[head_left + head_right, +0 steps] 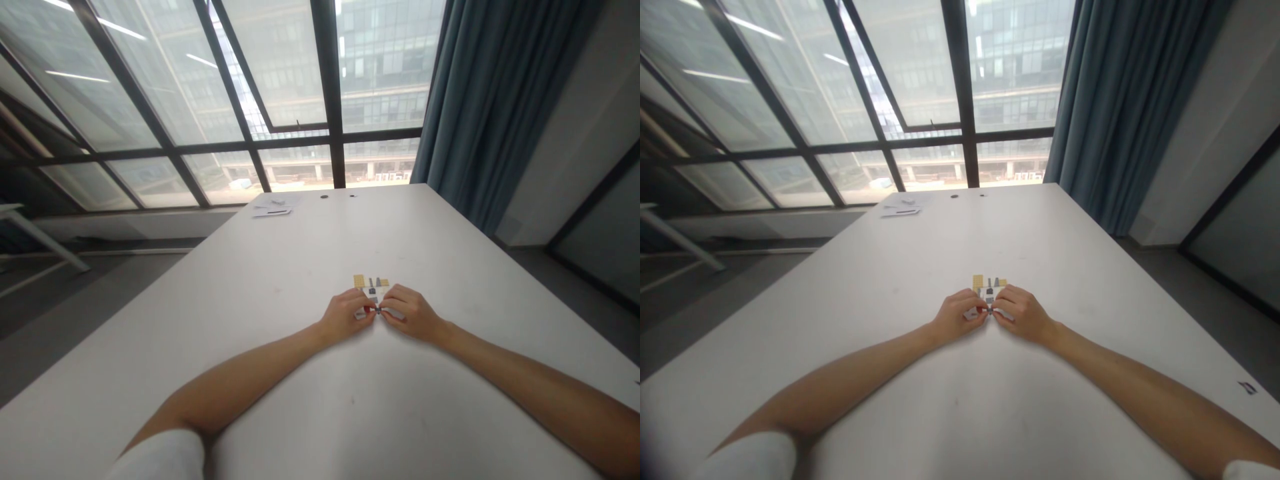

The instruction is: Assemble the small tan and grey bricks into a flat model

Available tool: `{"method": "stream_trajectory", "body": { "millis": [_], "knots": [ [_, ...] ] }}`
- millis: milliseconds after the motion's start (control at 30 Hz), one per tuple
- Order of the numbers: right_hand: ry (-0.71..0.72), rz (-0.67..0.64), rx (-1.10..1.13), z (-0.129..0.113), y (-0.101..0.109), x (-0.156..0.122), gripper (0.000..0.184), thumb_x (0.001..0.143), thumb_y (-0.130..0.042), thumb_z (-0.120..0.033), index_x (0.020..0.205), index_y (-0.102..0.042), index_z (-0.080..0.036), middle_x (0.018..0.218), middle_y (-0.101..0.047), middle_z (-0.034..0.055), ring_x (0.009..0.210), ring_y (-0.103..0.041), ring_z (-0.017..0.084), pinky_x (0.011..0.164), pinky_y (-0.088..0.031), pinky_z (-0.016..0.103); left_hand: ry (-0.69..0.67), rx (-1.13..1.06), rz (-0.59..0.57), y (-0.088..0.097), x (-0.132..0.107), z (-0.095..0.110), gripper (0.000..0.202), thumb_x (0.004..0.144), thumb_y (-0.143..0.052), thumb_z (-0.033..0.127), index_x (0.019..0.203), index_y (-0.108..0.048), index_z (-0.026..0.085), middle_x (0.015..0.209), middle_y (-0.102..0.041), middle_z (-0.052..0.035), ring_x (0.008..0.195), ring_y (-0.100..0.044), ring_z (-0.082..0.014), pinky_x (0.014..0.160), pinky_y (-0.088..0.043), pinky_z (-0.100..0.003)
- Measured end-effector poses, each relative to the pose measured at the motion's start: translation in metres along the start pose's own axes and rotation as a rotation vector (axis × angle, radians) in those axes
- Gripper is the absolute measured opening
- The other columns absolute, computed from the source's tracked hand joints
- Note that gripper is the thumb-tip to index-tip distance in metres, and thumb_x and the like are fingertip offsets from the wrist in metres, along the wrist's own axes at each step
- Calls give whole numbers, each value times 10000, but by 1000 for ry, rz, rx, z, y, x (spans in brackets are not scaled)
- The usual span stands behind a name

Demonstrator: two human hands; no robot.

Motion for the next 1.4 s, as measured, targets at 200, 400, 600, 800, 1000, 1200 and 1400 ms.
{"method": "stream_trajectory", "body": {
  "millis": [200, 400, 600, 800, 1000, 1200, 1400],
  "knots": [
    [-17, 1, 19, 2, -1, -2, 100, 887, -597, -140, 937, -646, -211, 844, -658, 59, 800, -596, 194, 710, -503, 333, -4, -3, 3, 1, 0, 1, 114, 882, -613, 255, 936, -701, 207, 797, -690, -36, 786, -639, -144, 763, -519, -260],
    [-33, 0, 32, 3, 0, -1, 103, 887, -598, -141, 939, -647, -215, 832, -654, 56, 796, -603, 193, 705, -511, 331, 5, 13, 0, 1, 0, 1, 115, 886, -610, 263, 925, -704, 210, 789, -689, -37, 782, -643, -145, 752, -521, -258],
    [-40, -14, 32, 6, -3, -5, 105, 880, -600, -136, 939, -644, -210, 844, -658, 60, 804, -599, 194, 711, -509, 336, 1, 4, 7, 1, -1, 0, 106, 883, -615, 260, 918, -701, 208, 791, -689, -37, 785, -639, -145, 756, -518, -259],
    [-35, -13, 29, 7, -3, -5, 85, 886, -606, -156, 935, -645, -213, 837, -659, 59, 800, -608, 196, 713, -513, 337, 6, 6, -4, -1, -1, -1, 120, 892, -598, 269, 921, -700, 212, 787, -687, -38, 783, -640, -146, 761, -519, -263],
    [-39, -18, 35, 7, -3, -5, 94, 892, -594, -155, 944, -644, -215, 849, -661, 64, 809, -604, 200, 716, -516, 348, -16, 7, 1, 0, -1, 1, 100, 889, -611, 253, 923, -692, 206, 787, -685, -31, 781, -635, -144, 757, -514, -260],
    [-44, -23, 34, 8, -4, -6, 95, 886, -596, -143, 934, -640, -212, 847, -657, 61, 810, -598, 198, 718, -510, 346, -2, 8, -5, -1, -1, 0, 108, 890, -603, 255, 922, -695, 207, 791, -689, -36, 782, -637, -146, 756, -516, -262],
    [-32, -16, 30, 5, -2, -3, 95, 884, -592, -139, 932, -637, -208, 832, -656, 59, 792, -595, 196, 701, -504, 338, -11, 8, 5, 0, 0, 1, 91, 880, -619, 240, 922, -693, 208, 794, -687, -29, 782, -634, -142, 762, -513, -259]
  ]
}}
Point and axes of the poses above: each hand's wrist, its own x-axis towards the middle knuckle, its own y-axis out of the back of the hand, z = x × y, the point moved 8 cm from there along x, towards the middle knuckle
